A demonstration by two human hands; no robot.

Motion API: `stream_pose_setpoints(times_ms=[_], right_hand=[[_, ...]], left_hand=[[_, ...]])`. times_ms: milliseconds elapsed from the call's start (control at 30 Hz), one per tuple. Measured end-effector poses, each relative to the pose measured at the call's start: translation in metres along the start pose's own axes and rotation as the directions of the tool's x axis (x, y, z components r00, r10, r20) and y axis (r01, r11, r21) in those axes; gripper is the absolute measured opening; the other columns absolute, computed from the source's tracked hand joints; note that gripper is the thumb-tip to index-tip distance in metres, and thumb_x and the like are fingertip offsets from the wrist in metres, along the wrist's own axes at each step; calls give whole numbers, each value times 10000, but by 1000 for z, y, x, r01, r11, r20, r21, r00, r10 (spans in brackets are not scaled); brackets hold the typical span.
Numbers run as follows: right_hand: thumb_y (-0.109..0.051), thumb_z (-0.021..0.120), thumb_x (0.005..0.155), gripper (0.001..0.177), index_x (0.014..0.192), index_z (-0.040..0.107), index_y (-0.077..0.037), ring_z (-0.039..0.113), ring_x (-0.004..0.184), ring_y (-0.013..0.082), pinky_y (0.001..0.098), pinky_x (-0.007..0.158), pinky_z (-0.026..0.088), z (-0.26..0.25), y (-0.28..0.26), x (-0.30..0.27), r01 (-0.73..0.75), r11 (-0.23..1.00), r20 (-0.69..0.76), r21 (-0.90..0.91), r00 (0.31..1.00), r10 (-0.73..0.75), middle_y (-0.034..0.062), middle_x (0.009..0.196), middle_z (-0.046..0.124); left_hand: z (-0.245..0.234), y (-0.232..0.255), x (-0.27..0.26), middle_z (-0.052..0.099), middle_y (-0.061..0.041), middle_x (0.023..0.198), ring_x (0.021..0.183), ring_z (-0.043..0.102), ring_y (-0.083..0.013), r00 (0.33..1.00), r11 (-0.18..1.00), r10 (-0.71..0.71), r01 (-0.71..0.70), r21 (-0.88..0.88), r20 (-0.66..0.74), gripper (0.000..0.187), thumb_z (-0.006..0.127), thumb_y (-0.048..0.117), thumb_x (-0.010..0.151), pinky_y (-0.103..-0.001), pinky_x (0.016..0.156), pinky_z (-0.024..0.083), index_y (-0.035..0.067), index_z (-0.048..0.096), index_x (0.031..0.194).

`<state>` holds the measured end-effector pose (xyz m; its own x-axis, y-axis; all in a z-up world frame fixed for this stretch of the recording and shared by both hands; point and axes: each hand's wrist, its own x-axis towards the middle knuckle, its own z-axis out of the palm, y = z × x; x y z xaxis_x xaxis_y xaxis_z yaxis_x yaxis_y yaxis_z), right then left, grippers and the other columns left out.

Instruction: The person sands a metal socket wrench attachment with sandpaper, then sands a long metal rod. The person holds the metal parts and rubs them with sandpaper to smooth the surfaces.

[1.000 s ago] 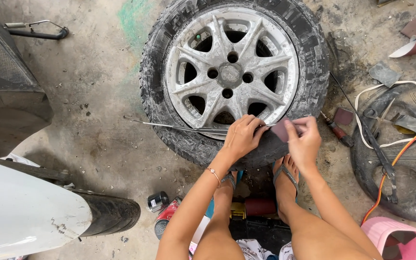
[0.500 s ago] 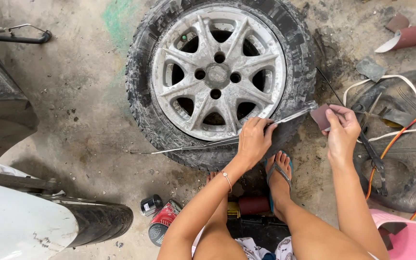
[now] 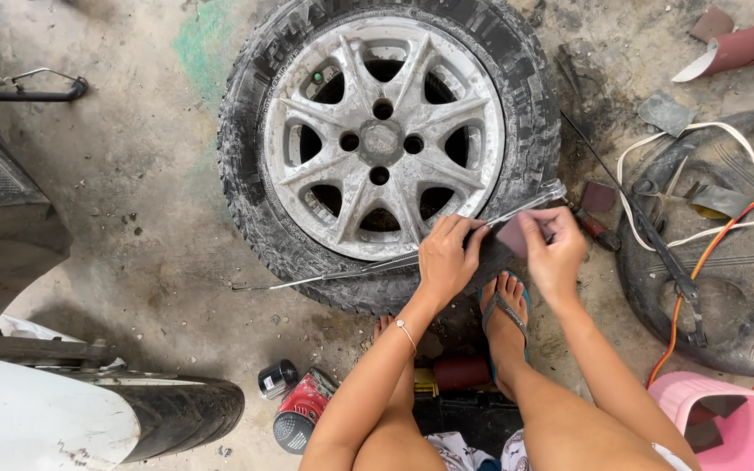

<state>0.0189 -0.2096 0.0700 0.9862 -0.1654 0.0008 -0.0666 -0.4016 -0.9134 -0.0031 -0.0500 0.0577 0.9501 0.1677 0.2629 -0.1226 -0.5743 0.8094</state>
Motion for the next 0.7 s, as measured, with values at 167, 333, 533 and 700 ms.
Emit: stream_pose_setpoints(times_ms=[167, 333, 533, 700], right_hand=[[-128, 777, 1025, 145, 997, 678, -25, 711, 758, 221, 340, 674, 524, 6, 2, 0, 52, 988, -66, -147, 996, -62, 173, 832, 740], [-187, 811, 993, 165, 941, 698, -79, 741, 790, 271, 325, 644, 531, 9, -5, -4, 58, 967, -72, -247, 994, -78, 148, 811, 744], [-94, 819, 994, 145, 946, 700, -27, 700, 754, 193, 334, 638, 511, 17, 16, 5, 80, 983, -151, -167, 983, -105, 171, 808, 735], [-152, 843, 1005, 171, 935, 708, -73, 732, 770, 310, 328, 653, 538, 8, 19, 7, 97, 949, -228, -299, 959, -170, 133, 785, 733]], left_hand=[[0, 0, 1, 646, 11, 769, 783, 676, -202, 1000, 1000, -10, 10, -27, 11, 66, 712, 166, 948, -284, 647, 559, 132, 720, 892], [1, 1, 1, 645, 15, 767, 769, 675, -216, 1000, 1000, 15, -15, 15, -14, 79, 719, 175, 932, -302, 619, 554, 141, 699, 864], [4, 1, 1, 628, 31, 756, 743, 660, -196, 1000, 999, 8, -7, 50, -29, 101, 708, 191, 942, -293, 603, 544, 149, 690, 852], [2, 1, 2, 631, 21, 762, 750, 662, -210, 999, 999, 17, -16, 40, -28, 111, 704, 190, 950, -295, 615, 543, 143, 690, 850]])
